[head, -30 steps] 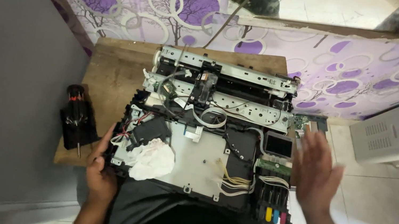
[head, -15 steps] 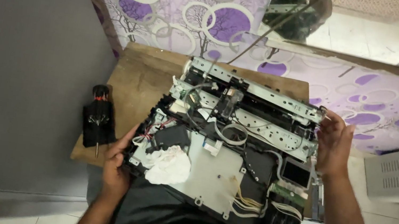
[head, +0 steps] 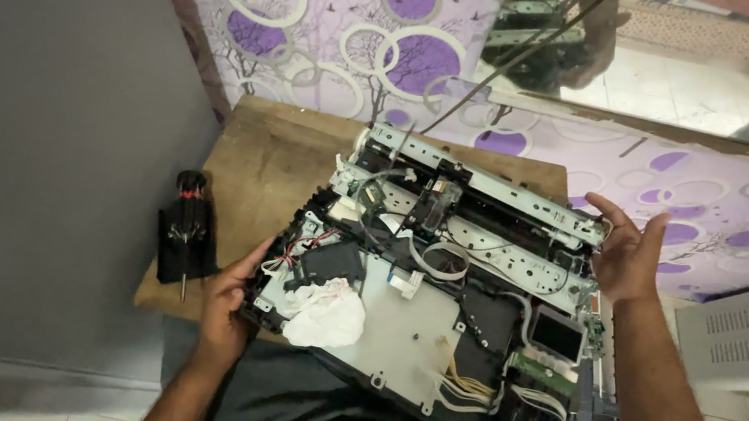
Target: The person uses a screwdriver to remove screws from a disassembled printer placed on a wooden table. They remove a black plastic cover, set it aside, and continue to manipulate internal components and wires while inspecting the device.
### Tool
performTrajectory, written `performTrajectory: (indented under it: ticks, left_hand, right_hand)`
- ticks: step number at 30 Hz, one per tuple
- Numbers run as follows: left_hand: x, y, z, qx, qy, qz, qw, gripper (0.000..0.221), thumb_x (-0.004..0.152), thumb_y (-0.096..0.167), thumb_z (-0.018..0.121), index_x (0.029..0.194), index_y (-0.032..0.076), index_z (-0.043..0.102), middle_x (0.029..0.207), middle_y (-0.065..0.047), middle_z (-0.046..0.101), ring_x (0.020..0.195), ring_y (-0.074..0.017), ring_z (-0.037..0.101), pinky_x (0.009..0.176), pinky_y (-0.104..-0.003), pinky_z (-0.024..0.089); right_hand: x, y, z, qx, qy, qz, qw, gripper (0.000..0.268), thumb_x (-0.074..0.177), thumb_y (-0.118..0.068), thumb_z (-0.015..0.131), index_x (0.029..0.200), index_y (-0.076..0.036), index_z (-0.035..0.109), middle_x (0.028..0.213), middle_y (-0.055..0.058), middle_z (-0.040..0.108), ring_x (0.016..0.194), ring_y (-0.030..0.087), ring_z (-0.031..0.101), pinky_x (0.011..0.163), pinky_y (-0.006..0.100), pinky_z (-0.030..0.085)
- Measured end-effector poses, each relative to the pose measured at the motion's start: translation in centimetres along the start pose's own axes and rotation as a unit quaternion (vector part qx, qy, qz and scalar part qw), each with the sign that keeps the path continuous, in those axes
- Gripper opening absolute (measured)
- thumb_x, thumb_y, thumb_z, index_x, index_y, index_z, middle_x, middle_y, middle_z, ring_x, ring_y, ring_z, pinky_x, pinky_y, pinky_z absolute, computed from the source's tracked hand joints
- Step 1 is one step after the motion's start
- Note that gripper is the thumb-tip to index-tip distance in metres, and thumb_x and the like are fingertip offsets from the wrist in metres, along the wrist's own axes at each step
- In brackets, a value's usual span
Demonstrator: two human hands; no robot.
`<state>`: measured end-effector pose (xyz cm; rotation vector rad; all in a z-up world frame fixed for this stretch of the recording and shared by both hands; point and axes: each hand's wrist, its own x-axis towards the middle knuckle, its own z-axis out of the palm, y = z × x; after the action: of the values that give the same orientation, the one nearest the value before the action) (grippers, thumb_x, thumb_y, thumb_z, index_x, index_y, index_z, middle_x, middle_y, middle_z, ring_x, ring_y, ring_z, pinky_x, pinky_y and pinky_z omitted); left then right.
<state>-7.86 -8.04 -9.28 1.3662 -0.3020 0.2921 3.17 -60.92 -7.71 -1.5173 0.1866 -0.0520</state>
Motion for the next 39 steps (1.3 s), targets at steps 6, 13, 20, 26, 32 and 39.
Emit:
performTrajectory:
  ticks: [6, 13, 20, 26, 32, 39]
  left_hand:
    - [1.5, -1.3, 0.1, -0.163, -0.006, -0.022, 0.986, 0.089, 0.089, 0.051, 0.062, 0.144, -0.017, 0.047, 0.145, -0.031, 0.055, 0.135, -0.0363, 0.056, 0.117, -0.044, 0.043]
    - [1.3, -2.7, 1.0, -0.09, -0.05, -0.01, 0.995, 0.094, 0.09, 0.067, 0.06, 0.142, -0.011, 0.054, 0.146, -0.026, 0.057, 0.136, -0.0317, 0.056, 0.117, -0.042, 0.041]
    - [4.7, -6.1, 4.3, -0.096, -0.111, -0.02, 0.989, 0.091, 0.092, 0.072, 0.052, 0.141, -0.004, 0.059, 0.139, -0.021, 0.064, 0.129, -0.0279, 0.061, 0.114, -0.04, 0.045]
    - [10.0, -10.0, 4.8, -0.144, -0.133, -0.107, 0.975, 0.065, 0.085, 0.026, 0.042, 0.138, -0.005, 0.061, 0.14, -0.024, 0.062, 0.129, -0.0317, 0.062, 0.113, -0.043, 0.048]
    - [11.7, -8.2, 5.7, -0.08, -0.042, -0.122, 0.988, 0.062, 0.077, 0.008, 0.036, 0.129, -0.007, 0.067, 0.128, -0.028, 0.069, 0.118, -0.0336, 0.07, 0.097, -0.042, 0.06]
    - [13.1, -6.3, 5.1, -0.092, 0.13, -0.194, 0.968, 0.049, 0.077, 0.012, 0.063, 0.121, -0.007, 0.07, 0.111, -0.022, 0.077, 0.099, -0.0251, 0.075, 0.091, -0.034, 0.06]
  right_hand:
    - [-0.9, 1.4, -3.5, 0.081, -0.034, -0.019, 0.996, 0.117, 0.078, -0.095, 0.018, 0.151, -0.011, 0.055, 0.039, -0.005, 0.046, 0.043, 0.006, 0.052, 0.05, 0.018, 0.044]
    - [-5.6, -0.7, -4.7, 0.039, 0.033, 0.004, 0.999, 0.095, 0.093, -0.084, 0.003, 0.093, -0.017, 0.071, 0.14, 0.005, 0.059, 0.112, 0.017, 0.027, 0.109, 0.051, 0.016]
    - [-12.3, -7.1, -1.2, 0.002, 0.24, 0.15, 0.959, 0.107, 0.069, -0.087, 0.0, 0.134, -0.03, 0.062, 0.178, 0.007, 0.011, 0.157, 0.039, -0.014, 0.116, 0.073, -0.011]
    - [-13.4, -8.1, -0.7, -0.033, 0.254, 0.197, 0.946, 0.097, 0.082, -0.081, -0.007, 0.121, -0.032, 0.066, 0.176, 0.008, 0.022, 0.161, 0.034, 0.004, 0.121, 0.073, -0.002]
    - [-13.2, -6.6, -2.1, -0.077, 0.228, 0.204, 0.949, 0.093, 0.08, -0.092, 0.013, 0.119, -0.029, 0.07, 0.174, 0.007, 0.029, 0.158, 0.037, 0.012, 0.117, 0.078, 0.007]
    - [-12.2, -0.9, -7.4, -0.001, 0.167, 0.163, 0.973, 0.087, 0.1, -0.081, 0.023, 0.124, -0.01, 0.068, 0.142, 0.026, 0.06, 0.131, 0.043, 0.05, 0.099, 0.06, 0.045]
